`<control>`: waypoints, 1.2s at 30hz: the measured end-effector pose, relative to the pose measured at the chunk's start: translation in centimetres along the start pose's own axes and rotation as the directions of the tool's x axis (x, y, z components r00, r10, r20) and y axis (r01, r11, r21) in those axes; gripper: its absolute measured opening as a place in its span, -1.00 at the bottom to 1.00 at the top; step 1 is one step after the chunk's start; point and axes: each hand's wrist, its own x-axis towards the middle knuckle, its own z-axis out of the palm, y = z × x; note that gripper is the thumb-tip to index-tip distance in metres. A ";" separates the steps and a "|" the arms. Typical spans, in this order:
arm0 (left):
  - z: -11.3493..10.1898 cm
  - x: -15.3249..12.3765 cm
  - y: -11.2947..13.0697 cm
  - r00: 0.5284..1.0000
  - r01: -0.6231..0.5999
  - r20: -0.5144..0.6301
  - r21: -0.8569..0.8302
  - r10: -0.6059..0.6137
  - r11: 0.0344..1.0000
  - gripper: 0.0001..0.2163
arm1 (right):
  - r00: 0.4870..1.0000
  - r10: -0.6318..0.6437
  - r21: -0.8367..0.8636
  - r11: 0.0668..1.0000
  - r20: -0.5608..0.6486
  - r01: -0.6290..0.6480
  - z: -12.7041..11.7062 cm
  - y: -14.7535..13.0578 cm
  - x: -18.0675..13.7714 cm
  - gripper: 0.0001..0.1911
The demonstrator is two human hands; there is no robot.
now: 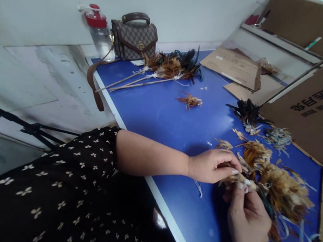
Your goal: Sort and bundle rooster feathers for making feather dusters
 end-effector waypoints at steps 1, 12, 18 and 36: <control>-0.1 -0.1 0.2 1.000 0.006 0.010 0.020 -0.006 1.000 -0.90 | 1.000 -0.007 -0.009 1.000 0.000 0.007 0.0 0.1 0.1 -0.42; -0.2 -0.8 0.5 0.963 0.108 0.238 0.100 -0.129 0.989 -0.74 | 0.985 -0.155 -0.025 0.987 0.078 0.158 0.2 1.6 0.1 -0.58; -0.5 -0.6 0.9 0.964 0.177 0.171 0.153 -0.202 0.972 -0.80 | 0.993 -0.098 -0.023 0.995 0.068 0.099 -0.2 1.7 0.1 -0.57; 0.0 -0.8 0.9 0.893 0.426 0.170 -0.028 -0.416 0.904 -0.63 | 0.998 0.051 0.132 0.990 0.044 -0.056 0.3 0.9 0.6 -0.41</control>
